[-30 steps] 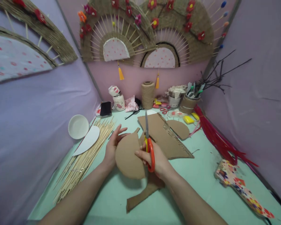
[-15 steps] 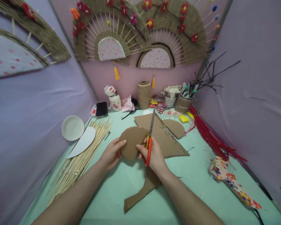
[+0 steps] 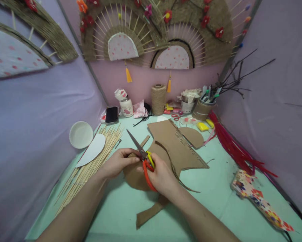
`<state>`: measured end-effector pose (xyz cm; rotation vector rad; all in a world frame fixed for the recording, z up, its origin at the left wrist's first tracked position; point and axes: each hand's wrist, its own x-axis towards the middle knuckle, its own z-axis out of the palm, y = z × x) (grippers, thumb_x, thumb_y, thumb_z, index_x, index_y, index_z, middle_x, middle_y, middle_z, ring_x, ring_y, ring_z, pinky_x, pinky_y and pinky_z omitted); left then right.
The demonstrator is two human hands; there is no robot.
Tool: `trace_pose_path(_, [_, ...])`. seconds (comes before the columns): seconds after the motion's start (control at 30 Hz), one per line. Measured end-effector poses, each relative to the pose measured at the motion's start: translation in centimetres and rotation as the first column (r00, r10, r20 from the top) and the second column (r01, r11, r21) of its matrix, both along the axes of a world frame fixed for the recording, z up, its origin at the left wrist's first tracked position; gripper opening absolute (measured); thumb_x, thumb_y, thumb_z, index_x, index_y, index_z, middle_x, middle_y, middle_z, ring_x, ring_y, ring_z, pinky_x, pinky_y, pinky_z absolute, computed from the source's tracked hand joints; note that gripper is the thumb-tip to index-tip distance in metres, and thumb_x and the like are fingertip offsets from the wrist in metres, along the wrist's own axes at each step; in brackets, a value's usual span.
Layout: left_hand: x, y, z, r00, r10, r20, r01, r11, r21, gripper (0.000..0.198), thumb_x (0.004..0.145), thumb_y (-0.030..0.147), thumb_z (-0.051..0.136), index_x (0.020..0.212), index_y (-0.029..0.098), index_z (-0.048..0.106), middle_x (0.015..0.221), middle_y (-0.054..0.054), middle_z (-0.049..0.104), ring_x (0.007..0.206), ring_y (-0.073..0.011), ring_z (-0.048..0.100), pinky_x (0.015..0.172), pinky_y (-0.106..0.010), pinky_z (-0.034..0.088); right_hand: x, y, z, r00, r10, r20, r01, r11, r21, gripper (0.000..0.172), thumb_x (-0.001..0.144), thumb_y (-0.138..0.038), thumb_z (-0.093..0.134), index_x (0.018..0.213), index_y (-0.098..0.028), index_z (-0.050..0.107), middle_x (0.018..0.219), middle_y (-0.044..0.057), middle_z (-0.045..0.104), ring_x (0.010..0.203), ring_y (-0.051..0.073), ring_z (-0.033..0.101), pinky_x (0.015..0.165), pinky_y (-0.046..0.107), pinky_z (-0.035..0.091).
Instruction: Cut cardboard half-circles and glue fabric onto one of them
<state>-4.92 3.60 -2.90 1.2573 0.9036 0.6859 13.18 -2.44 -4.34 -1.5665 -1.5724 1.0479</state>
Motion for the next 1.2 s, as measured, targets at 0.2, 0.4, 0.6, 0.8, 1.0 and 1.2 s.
trace_pose_path(0.2, [-0.3,0.4,0.2,0.978,0.184,0.102,-0.170,0.977,-0.128,0.031,0.063,0.031,0.081,0.091,0.017,0.076,0.096,-0.010,0.074,0.081,-0.0182,0.065,0.074,-0.026,0.046,2.9,0.4,1.5,0.992,-0.024,0.128,0.022,1.000,0.019,0.025,0.068,-0.033,0.065,0.084,-0.023,0.049,0.071,-0.006,0.055,0.063,0.014,0.050,0.057,0.024,0.038])
trace_pose_path(0.4, [-0.2,0.4,0.3,0.938,0.286,0.196,-0.258,0.954,-0.155,0.037,0.062,0.031,0.082,0.094,0.015,0.075,0.090,-0.009,0.073,0.088,-0.0188,0.064,0.082,-0.027,0.046,2.9,0.8,0.5,0.999,0.009,-0.042,-0.012,0.997,-0.076,0.024,0.071,-0.037,0.065,0.081,-0.021,0.051,0.073,-0.004,0.057,0.066,0.015,0.053,0.059,0.025,0.042])
trace_pose_path(0.6, [-0.2,0.3,0.3,0.965,0.212,0.154,-0.169,0.952,-0.255,0.036,0.062,0.033,0.083,0.090,0.013,0.073,0.086,-0.008,0.072,0.077,-0.0168,0.065,0.071,-0.025,0.048,2.7,0.8,-0.2,0.998,-0.061,0.008,0.061,0.998,0.018,0.021,0.075,-0.036,0.063,0.083,-0.020,0.052,0.074,-0.003,0.057,0.068,0.015,0.053,0.062,0.026,0.042])
trace_pose_path(0.8, [-0.5,0.6,0.2,0.965,0.230,0.125,-0.199,0.955,-0.219,0.031,0.062,0.035,0.082,0.083,0.015,0.072,0.083,-0.005,0.071,0.074,-0.0142,0.063,0.068,-0.023,0.047,3.8,0.8,0.8,0.988,0.048,0.148,-0.049,0.999,0.007,0.019,0.076,-0.036,0.060,0.086,-0.021,0.052,0.075,-0.004,0.054,0.067,0.015,0.051,0.060,0.025,0.041])
trace_pose_path(1.0, [-1.3,1.1,0.7,0.975,0.180,0.128,-0.156,0.973,-0.173,0.035,0.062,0.036,0.083,0.087,0.016,0.070,0.085,-0.004,0.070,0.076,-0.0148,0.062,0.068,-0.024,0.046,5.0,1.4,0.6,0.966,0.100,0.237,-0.110,0.993,0.028,0.025,0.068,-0.039,0.069,0.078,-0.022,0.055,0.080,0.000,0.054,0.072,0.018,0.054,0.064,0.028,0.042])
trace_pose_path(1.2, [-1.1,0.8,0.5,0.989,0.103,0.103,-0.082,0.979,-0.188,0.037,0.064,0.039,0.082,0.089,0.015,0.068,0.086,-0.003,0.069,0.077,-0.0137,0.062,0.069,-0.022,0.045,3.9,1.2,0.8,0.972,0.032,-0.232,-0.065,0.989,-0.135,0.028,0.069,-0.039,0.068,0.081,-0.021,0.051,0.074,-0.002,0.058,0.064,0.015,0.055,0.058,0.026,0.044])
